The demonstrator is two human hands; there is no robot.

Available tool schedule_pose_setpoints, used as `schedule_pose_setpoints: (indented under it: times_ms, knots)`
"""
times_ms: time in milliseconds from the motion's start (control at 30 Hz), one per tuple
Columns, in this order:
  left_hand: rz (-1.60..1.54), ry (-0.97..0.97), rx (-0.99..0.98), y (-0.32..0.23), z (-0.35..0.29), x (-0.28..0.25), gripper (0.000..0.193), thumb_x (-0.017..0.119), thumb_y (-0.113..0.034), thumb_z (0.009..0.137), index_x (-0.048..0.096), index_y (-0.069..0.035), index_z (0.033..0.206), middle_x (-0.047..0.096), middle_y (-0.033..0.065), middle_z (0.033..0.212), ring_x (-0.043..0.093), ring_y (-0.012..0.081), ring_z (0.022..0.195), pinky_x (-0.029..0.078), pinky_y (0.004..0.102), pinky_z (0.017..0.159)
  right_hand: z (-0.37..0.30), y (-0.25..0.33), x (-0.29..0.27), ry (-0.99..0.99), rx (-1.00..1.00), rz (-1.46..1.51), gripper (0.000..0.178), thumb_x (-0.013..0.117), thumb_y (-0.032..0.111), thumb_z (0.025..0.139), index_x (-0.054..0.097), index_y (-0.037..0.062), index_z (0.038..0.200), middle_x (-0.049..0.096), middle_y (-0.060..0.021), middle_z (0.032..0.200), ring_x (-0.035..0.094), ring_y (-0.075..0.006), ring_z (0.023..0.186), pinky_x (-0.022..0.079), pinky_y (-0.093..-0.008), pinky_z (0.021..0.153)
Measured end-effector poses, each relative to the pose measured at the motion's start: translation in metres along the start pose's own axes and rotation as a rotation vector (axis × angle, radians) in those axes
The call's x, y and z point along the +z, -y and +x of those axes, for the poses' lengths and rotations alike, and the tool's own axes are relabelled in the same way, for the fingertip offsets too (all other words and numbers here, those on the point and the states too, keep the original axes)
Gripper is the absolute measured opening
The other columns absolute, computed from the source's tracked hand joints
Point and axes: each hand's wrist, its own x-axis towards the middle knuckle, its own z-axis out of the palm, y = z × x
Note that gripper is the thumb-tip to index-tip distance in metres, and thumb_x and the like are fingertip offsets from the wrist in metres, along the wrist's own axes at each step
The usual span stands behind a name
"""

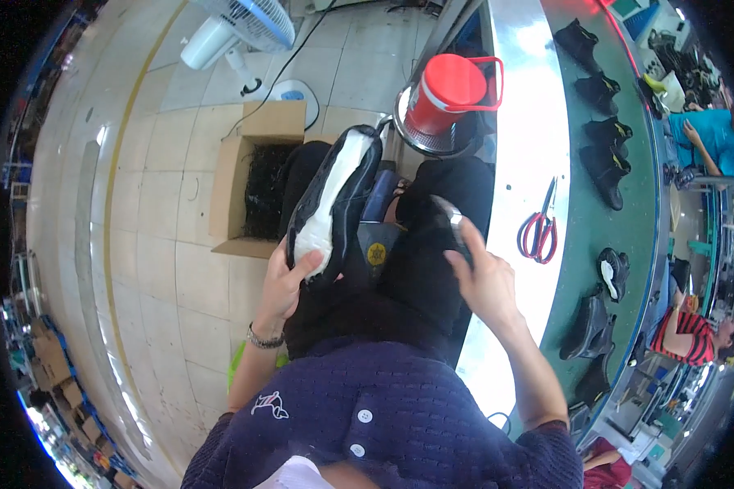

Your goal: Assembling and trimming shoe components at a manufacturing station.

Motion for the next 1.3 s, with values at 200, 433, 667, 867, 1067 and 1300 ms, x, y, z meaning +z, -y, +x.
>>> schedule_pose_setpoints:
  times_ms: [200,433,667,867,1067,1300]
  knots:
    - [0.167,-0.046,0.086,-0.006,0.001,-0.017,0.052,0.072,-0.02,0.086,0.049,0.003,0.127,0.059,0.008,0.115,0.055,0.0147,0.105,0.042,0.0284,0.093,-0.052,-0.09,0.029,-0.17,0.403,-0.202,0.056,0.062,0.026,0.092,0.037,0.018,0.142,0.067,-0.0185,0.085,0.068,-0.0294,0.071,0.054,-0.0385,0.064]
    - [0.464,-0.159,0.185,-0.027,-0.017,-0.022,0.07,0.075,-0.017,0.076,0.042,0.005,0.135,0.056,0.013,0.12,0.055,0.0207,0.108,0.041,0.0334,0.097,-0.081,-0.104,0.054,-0.39,0.399,-0.049,0.053,0.067,0.017,0.082,0.051,0.0157,0.132,0.054,-0.0237,0.121,0.057,-0.038,0.108,0.051,-0.0428,0.085]
    - [0.738,0.209,0.486,-0.023,0.012,0.086,0.056,0.083,-0.019,0.071,0.054,0.002,0.114,0.061,0.0097,0.101,0.06,0.0172,0.089,0.049,0.0293,0.078,-0.034,0.019,0.04,-0.085,-0.209,1.595,0.094,0.074,0.023,0.084,0.01,0.0062,0.15,0.044,-0.0141,0.137,0.044,-0.0225,0.124,0.037,-0.0339,0.105]
    - [1.076,0.524,0.689,-0.005,0.02,0.186,0.047,0.083,-0.035,0.073,0.059,-0.002,0.095,0.064,0.0069,0.066,0.064,0.0175,0.054,0.049,0.0272,0.05,-0.054,-0.004,-0.003,-0.403,-0.048,1.957,0.086,0.075,0.001,0.076,0.025,0.006,0.146,0.046,-0.0065,0.133,0.043,-0.0171,0.125,0.035,-0.0321,0.104]
    - [1.15,0.703,0.643,-0.028,0.028,0.194,0.035,0.079,-0.022,0.077,0.063,-0.002,0.1,0.067,0.0079,0.074,0.066,0.0178,0.066,0.052,0.0267,0.061,-0.082,-0.082,-0.015,-0.895,0.107,1.411,0.091,0.074,-0.001,0.075,0.023,0.0072,0.15,0.043,-0.0109,0.14,0.055,-0.0174,0.111,0.046,-0.0294,0.093]
    - [0.89,0.69,0.664,-0.072,0.028,0.219,0.028,0.073,-0.012,0.08,0.063,0.0,0.104,0.07,0.0124,0.082,0.067,0.0196,0.072,0.053,0.0278,0.068,-0.128,-0.139,-0.027,-1.204,0.398,1.272,0.072,0.07,0.005,0.081,0.037,0.0092,0.145,0.063,-0.0091,0.112,0.064,-0.0134,0.087,0.051,-0.0255,0.076]
